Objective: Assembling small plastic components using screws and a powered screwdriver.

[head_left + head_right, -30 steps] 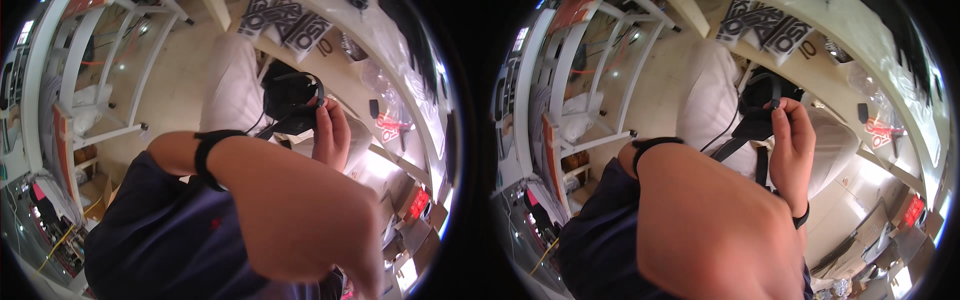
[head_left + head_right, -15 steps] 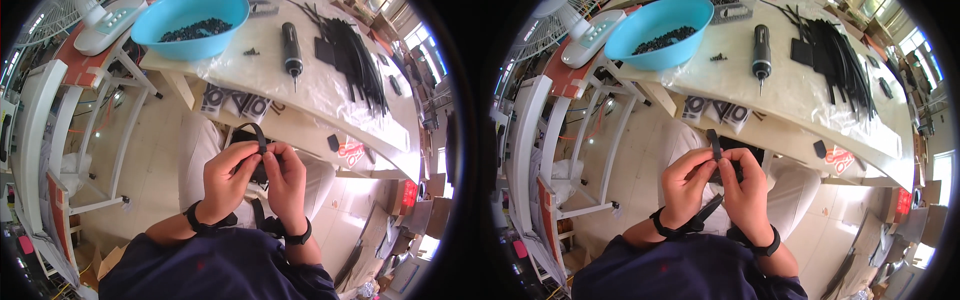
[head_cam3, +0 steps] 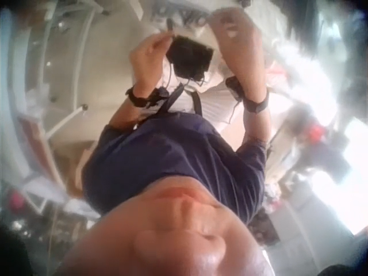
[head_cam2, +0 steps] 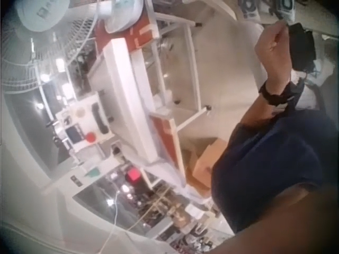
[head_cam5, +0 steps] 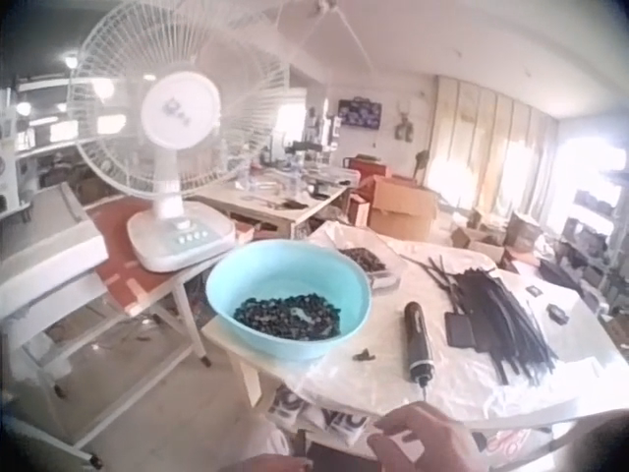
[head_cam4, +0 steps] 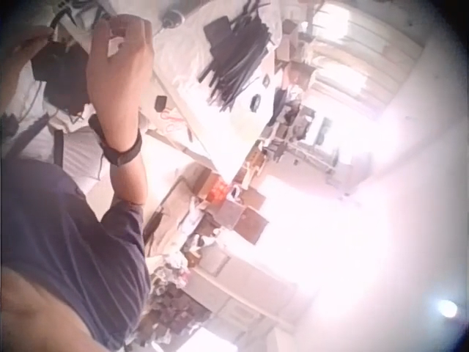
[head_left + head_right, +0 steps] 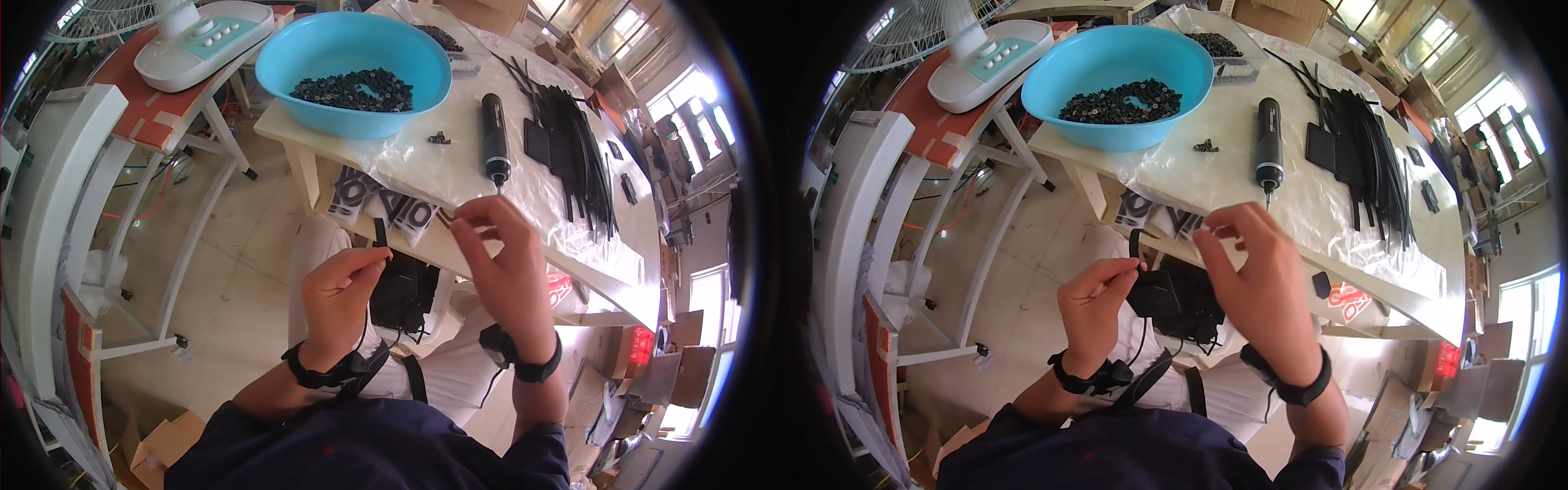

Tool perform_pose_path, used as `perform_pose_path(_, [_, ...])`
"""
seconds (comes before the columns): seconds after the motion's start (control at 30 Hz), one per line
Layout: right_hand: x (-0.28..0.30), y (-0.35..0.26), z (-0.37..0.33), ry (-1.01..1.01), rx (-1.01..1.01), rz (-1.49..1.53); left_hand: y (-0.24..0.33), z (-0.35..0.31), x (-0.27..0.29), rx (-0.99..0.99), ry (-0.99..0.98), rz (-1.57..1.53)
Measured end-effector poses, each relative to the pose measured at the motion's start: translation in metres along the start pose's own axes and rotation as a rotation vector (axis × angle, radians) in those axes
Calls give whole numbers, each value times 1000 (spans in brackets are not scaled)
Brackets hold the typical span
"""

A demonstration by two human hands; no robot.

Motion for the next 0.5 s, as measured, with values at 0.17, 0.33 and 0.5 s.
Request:
perform_pose_path(0.17, [33, 2, 61, -3, 17, -138, -5, 10, 17, 99, 10, -79])
perform_pose_path(0.33, [50, 15, 143, -55, 69, -269, -11, 14, 21, 141, -8, -124])
perform_pose_path(0.5, [45, 45, 244, 47, 217, -441, -19, 14, 21, 231, -41, -161])
Point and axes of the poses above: each hand's wrist, its own z-axis towards the middle knuckle, its own x-axis out of the back of the hand, y = z × x, the point moved 5 cm from there along z, towards the middle knuckle, and after that the axes turned 13 degrees about -z, right-handed, at the moved point
